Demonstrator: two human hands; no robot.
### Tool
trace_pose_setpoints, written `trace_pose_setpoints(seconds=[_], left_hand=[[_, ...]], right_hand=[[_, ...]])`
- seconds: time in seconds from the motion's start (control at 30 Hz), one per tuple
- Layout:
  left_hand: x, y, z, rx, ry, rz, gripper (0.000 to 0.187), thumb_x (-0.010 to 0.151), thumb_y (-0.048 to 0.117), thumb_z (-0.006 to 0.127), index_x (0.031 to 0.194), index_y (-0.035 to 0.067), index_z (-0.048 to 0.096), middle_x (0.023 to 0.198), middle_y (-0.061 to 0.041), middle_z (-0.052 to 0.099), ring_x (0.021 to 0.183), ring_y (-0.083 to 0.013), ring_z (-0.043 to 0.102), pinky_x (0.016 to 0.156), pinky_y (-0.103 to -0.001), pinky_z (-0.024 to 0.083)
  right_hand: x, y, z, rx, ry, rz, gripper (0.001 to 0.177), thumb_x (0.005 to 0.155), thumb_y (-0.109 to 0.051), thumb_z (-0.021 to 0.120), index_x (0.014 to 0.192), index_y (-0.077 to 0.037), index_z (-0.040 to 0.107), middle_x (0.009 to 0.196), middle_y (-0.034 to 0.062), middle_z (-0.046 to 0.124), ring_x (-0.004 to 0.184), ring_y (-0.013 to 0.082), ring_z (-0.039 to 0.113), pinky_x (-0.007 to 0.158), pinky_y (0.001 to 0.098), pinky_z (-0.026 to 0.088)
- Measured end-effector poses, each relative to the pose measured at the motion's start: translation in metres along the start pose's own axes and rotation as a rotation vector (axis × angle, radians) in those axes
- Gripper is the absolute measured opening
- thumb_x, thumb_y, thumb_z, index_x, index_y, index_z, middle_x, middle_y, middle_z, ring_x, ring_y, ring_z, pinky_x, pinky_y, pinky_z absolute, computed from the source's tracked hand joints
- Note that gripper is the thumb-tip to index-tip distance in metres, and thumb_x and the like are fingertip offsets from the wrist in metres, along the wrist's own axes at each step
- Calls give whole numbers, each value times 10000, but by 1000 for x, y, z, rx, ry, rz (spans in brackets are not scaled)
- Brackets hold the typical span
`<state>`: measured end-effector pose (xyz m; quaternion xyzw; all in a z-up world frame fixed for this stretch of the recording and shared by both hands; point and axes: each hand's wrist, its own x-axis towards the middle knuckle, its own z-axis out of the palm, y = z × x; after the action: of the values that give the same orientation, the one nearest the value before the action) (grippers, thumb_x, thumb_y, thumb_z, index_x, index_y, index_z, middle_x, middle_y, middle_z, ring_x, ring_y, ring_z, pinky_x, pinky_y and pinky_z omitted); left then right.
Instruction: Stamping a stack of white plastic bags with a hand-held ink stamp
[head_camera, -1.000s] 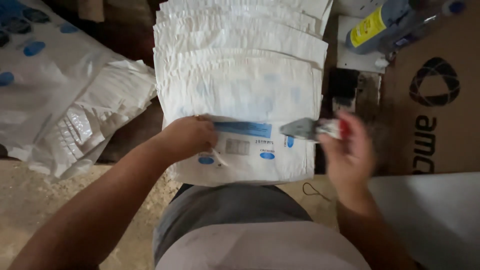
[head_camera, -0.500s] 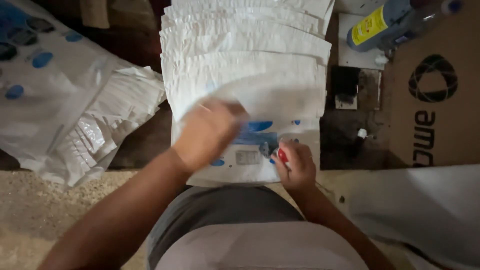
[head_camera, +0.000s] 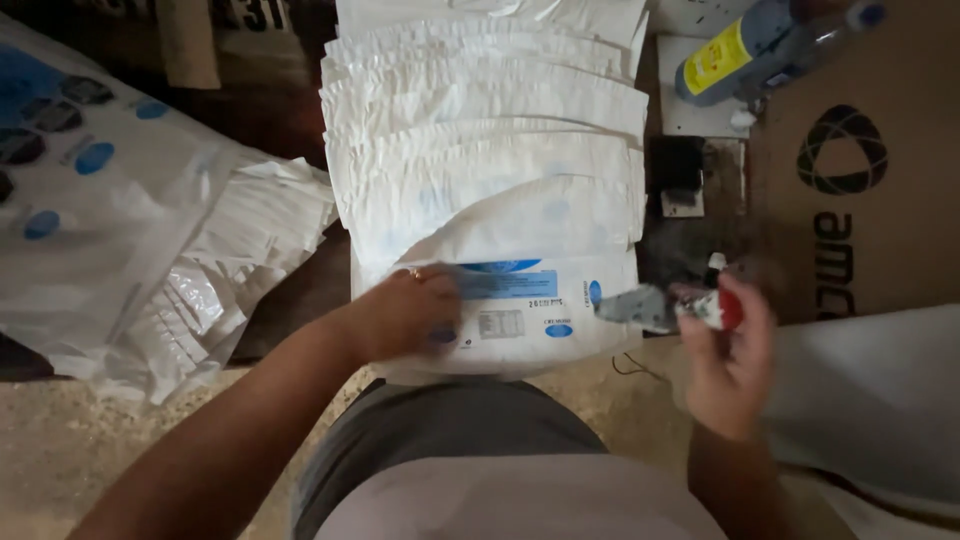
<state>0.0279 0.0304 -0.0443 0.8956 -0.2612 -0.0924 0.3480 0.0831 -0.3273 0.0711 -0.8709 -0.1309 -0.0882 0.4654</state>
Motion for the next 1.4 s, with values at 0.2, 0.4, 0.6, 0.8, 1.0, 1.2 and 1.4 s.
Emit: trace_pose_setpoints(seconds=[0.2, 0.4, 0.6, 0.8, 1.0, 1.2, 1.4], left_hand=[[-20, 27, -34, 314, -471, -133, 800, 703, 422, 917, 1380, 269, 518, 1469, -15, 476, 1362, -383, 430, 1110, -509, 398], [-44, 15, -40, 82, -48, -198, 175, 850, 132, 784, 1024, 111, 786, 941, -126, 791, 868, -403, 747, 784, -497, 605], [-17, 20, -61, -524, 198, -628, 233, 973, 251, 639, 1170, 154, 717, 1161, -78, 784, 1019, -236, 792, 763, -315, 732], [12, -51, -41, -451, 792, -752, 282, 1043, 452, 661, 1070, 176, 713, 834, -128, 710, 835, -347, 701, 788, -477, 540], [30, -82, -55, -372, 912, -755, 307, 1024, 479, 721, 1062, 175, 719, 790, -84, 695, 785, -275, 707, 752, -424, 555], [38, -71, -69, -436, 940, -682, 261, 1053, 401, 699, 1010, 144, 706, 793, -89, 684, 747, -288, 661, 769, -425, 513], [57, 39, -38, 403, 771, -60, 101, 907, 58, 757, 1001, 49, 722, 896, -161, 652, 853, -361, 656, 789, -469, 507]], right_hand=[[-25, 34, -3, 103, -62, -25, 540, 930, 34, 667, 1412, 143, 450, 1125, 305, 672, 1086, 387, 687, 947, 477, 562], [-32, 35, -15, 149, -12, 5, 560, 945, 13, 634, 1447, 133, 418, 1135, 315, 652, 1092, 382, 675, 1026, 496, 539], [-43, 16, -10, 108, -89, -15, 529, 983, -112, 625, 1457, 22, 433, 1243, 245, 654, 1158, 307, 676, 1019, 368, 576], [-33, 40, 60, -184, -13, -208, 540, 833, -185, 858, 1311, -16, 673, 1170, 192, 716, 1080, 350, 708, 902, 388, 579], [19, 36, 95, -146, -41, -431, 372, 948, -53, 735, 1285, 76, 643, 1175, 251, 685, 1086, 426, 679, 957, 471, 545], [43, 54, 108, -212, 34, -440, 366, 961, -52, 758, 1292, 54, 644, 1144, 240, 679, 1021, 415, 677, 913, 447, 552], [65, 80, 112, -339, -133, -479, 432, 944, -177, 784, 1307, 10, 643, 1120, 202, 674, 985, 384, 680, 880, 452, 559]])
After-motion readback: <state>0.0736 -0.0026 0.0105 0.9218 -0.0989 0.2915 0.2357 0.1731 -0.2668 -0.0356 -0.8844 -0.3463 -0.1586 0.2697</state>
